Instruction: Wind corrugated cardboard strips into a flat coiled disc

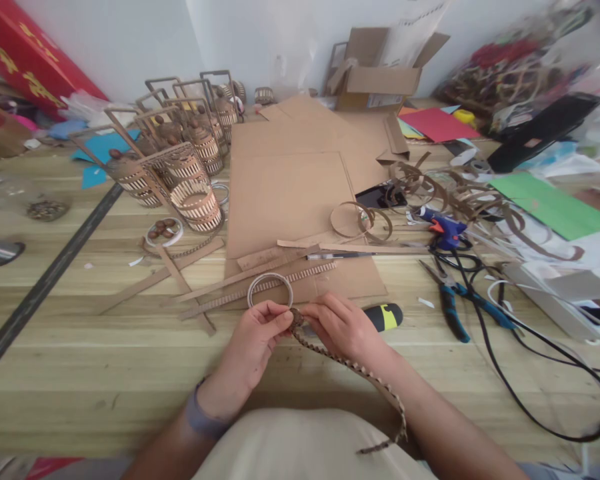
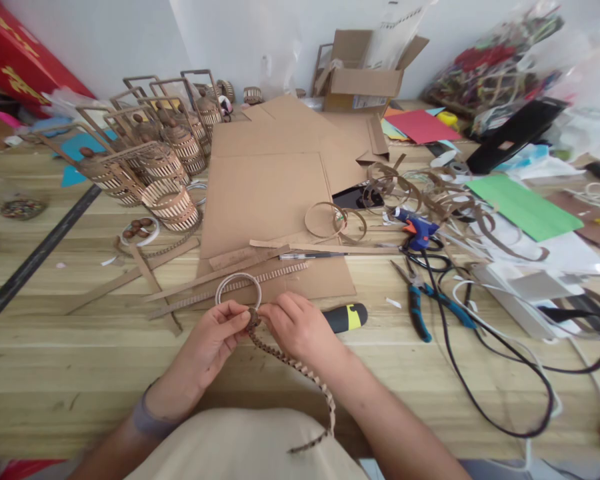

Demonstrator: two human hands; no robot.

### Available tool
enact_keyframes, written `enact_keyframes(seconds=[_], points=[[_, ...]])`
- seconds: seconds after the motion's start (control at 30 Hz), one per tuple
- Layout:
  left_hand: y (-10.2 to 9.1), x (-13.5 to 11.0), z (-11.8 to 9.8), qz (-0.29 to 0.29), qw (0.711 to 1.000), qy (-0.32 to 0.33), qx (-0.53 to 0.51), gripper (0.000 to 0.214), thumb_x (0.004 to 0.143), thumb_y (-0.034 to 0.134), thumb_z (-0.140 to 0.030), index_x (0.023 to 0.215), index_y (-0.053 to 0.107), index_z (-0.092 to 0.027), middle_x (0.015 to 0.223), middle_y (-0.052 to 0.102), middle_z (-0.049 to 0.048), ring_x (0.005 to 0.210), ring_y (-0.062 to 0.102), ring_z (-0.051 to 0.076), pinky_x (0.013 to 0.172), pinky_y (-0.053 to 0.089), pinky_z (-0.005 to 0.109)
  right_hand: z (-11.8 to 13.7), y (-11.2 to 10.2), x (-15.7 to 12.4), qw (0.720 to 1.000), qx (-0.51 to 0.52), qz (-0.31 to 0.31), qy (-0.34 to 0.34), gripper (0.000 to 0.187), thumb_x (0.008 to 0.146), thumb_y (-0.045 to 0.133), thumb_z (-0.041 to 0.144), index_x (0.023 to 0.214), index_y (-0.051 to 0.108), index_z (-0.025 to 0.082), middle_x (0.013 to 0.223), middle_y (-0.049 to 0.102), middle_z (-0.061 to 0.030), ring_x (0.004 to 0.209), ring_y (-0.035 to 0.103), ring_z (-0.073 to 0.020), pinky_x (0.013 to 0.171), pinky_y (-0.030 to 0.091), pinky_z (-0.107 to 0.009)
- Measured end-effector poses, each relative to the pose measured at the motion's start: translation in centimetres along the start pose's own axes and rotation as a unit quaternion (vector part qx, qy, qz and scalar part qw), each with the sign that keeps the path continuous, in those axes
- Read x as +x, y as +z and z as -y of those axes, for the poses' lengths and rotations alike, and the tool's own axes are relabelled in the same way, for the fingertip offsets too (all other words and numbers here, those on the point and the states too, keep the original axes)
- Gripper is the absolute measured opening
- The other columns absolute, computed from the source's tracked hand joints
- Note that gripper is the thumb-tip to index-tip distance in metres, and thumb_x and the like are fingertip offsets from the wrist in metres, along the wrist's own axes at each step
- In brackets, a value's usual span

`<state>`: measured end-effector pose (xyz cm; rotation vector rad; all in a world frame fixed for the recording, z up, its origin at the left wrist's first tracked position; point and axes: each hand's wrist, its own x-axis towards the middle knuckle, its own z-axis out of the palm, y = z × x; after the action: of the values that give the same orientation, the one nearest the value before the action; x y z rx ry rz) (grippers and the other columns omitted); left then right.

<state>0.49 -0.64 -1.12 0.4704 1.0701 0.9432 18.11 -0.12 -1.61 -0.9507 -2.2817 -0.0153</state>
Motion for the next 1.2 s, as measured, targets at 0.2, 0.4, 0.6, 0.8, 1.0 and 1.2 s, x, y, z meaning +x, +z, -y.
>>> enact_keyframes(seconds=[0.2, 0.4, 0.6, 0.8, 1.0, 1.2], points=[[0.1, 0.0, -0.1, 0.003, 1.0, -0.002, 0.001, 0.029, 0.05, 0.092, -0.025, 0.062, 0.067, -0.016, 0.063, 0.063, -0.0029, 0.061, 0.055, 0.011, 0.063, 0.043, 0.024, -0.3, 0.1, -0.1, 1.0, 0.028, 0.001, 0.0, 0.023, 0.101, 0.041, 0.014, 0.092, 0.061, 0.017, 0.072, 0.065, -0.0042, 0.064, 0.059, -0.0159, 0.058, 0.05, -0.028], [0.1, 0.1, 0.1, 0.004, 1.0, 0.0, -0.002, 0.031, 0.05, 0.092, -0.026, 0.065, 0.068, -0.015, 0.063, 0.062, -0.0036, 0.06, 0.055, 0.01, 0.063, 0.043, 0.023, -0.4, -0.1, -0.2, 0.995, 0.094, 0.008, 0.041, 0.018, 0.099, 0.043, 0.013, 0.094, 0.061, 0.017, 0.078, 0.065, -0.0057, 0.069, 0.062, -0.0164, 0.061, 0.053, -0.027], [0.0, 0.1, 0.1, 0.009, 1.0, -0.001, 0.002, 0.027, 0.051, 0.091, -0.024, 0.063, 0.067, -0.017, 0.064, 0.064, -0.0023, 0.062, 0.057, 0.012, 0.065, 0.045, 0.025, -0.5, -0.1, -0.5, 0.989, 0.131, 0.022, 0.07, 0.012, 0.097, 0.053, 0.021, 0.095, 0.065, 0.018, 0.077, 0.067, -0.0041, 0.068, 0.064, -0.0157, 0.06, 0.052, -0.026], [0.1, 0.0, 0.1, 0.011, 1.0, 0.004, 0.009, 0.028, 0.051, 0.092, -0.025, 0.062, 0.067, -0.017, 0.064, 0.063, -0.0026, 0.062, 0.056, 0.012, 0.065, 0.044, 0.024, -0.6, -0.2, -0.3, 0.983, 0.167, 0.001, 0.077, 0.016, 0.096, 0.05, 0.017, 0.091, 0.065, 0.018, 0.074, 0.067, -0.0034, 0.065, 0.063, -0.0142, 0.058, 0.05, -0.024], [0.1, -0.1, 0.3, 0.025, 1.0, 0.004, 0.018, 0.028, 0.052, 0.091, -0.026, 0.063, 0.067, -0.017, 0.062, 0.061, -0.0036, 0.059, 0.053, 0.011, 0.061, 0.041, 0.024, -0.6, -0.4, -0.3, 0.983, 0.148, 0.01, 0.107, 0.017, 0.097, 0.049, 0.019, 0.086, 0.062, 0.02, 0.073, 0.064, -0.0028, 0.065, 0.062, -0.0154, 0.058, 0.048, -0.025], [-0.1, -0.2, 0.2, 0.051, 0.999, -0.008, 0.011, 0.029, 0.053, 0.092, -0.025, 0.065, 0.068, -0.015, 0.063, 0.066, -0.001, 0.061, 0.056, 0.011, 0.063, 0.042, 0.024, -2.2, -0.7, -0.4, 0.981, 0.068, -0.017, 0.18, 0.02, 0.097, 0.048, 0.021, 0.083, 0.061, 0.021, 0.07, 0.066, -0.0027, 0.064, 0.064, -0.017, 0.059, 0.048, -0.027]])
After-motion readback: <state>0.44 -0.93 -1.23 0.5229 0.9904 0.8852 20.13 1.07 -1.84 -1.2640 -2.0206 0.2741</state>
